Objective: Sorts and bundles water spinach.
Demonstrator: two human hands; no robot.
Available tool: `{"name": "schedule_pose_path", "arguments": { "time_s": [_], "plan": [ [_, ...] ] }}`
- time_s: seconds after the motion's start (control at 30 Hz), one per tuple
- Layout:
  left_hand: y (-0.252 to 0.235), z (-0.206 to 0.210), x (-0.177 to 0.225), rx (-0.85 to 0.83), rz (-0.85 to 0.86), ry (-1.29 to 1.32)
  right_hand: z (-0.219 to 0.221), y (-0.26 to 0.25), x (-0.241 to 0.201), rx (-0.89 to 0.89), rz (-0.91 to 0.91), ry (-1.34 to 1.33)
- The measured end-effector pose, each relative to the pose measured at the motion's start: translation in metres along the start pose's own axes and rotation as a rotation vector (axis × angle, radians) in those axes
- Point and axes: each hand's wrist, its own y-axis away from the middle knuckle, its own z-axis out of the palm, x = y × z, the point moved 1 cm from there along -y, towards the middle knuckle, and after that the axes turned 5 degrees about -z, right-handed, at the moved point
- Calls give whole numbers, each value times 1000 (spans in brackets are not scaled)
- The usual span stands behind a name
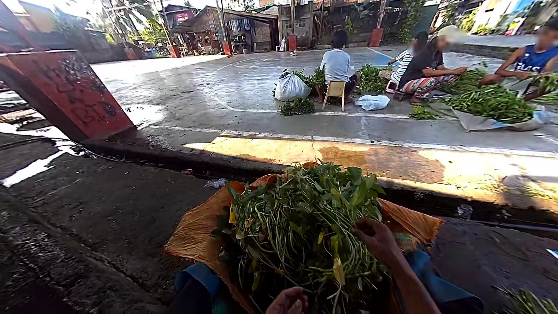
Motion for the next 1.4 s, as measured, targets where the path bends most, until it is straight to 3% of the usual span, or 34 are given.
{"name": "schedule_pose_path", "arguments": {
  "time_s": [0.2, 0.43, 0.57, 0.67, 0.8, 1.0, 1.1, 1.2, 1.27, 1.33, 1.4],
  "plan": [
    [-31, 31, 24, 140, 23, 49, 90, 77, -19, 51, -41, -309],
    [-41, 27, 21, 208, 121, 9, 151, 138, -1, 125, -120, -314],
    [-28, 14, 15, 127, 109, -5, 157, 138, -2, 128, -163, -234],
    [-27, 14, 17, 205, 72, 74, 159, 137, -7, 144, -213, -197],
    [-31, 21, 24, 259, 20, 155, 166, 134, -7, 214, -422, -150],
    [-40, 18, 29, 302, 14, 258, 167, 129, -8, 78, -670, -63],
    [-44, 2, 44, 462, -3, 331, 149, 151, -7, -95, -649, 209],
    [-47, -18, 56, 559, -3, 362, 123, 167, -7, -410, -454, 438],
    [-48, -28, 57, 574, -15, 391, 119, 164, -1, -404, -340, 452],
    [-50, -30, 56, 562, -42, 422, 129, 153, 5, -279, -389, 482],
    [-52, -28, 58, 549, -86, 453, 143, 140, -1, -357, -395, 492]
  ]
}}
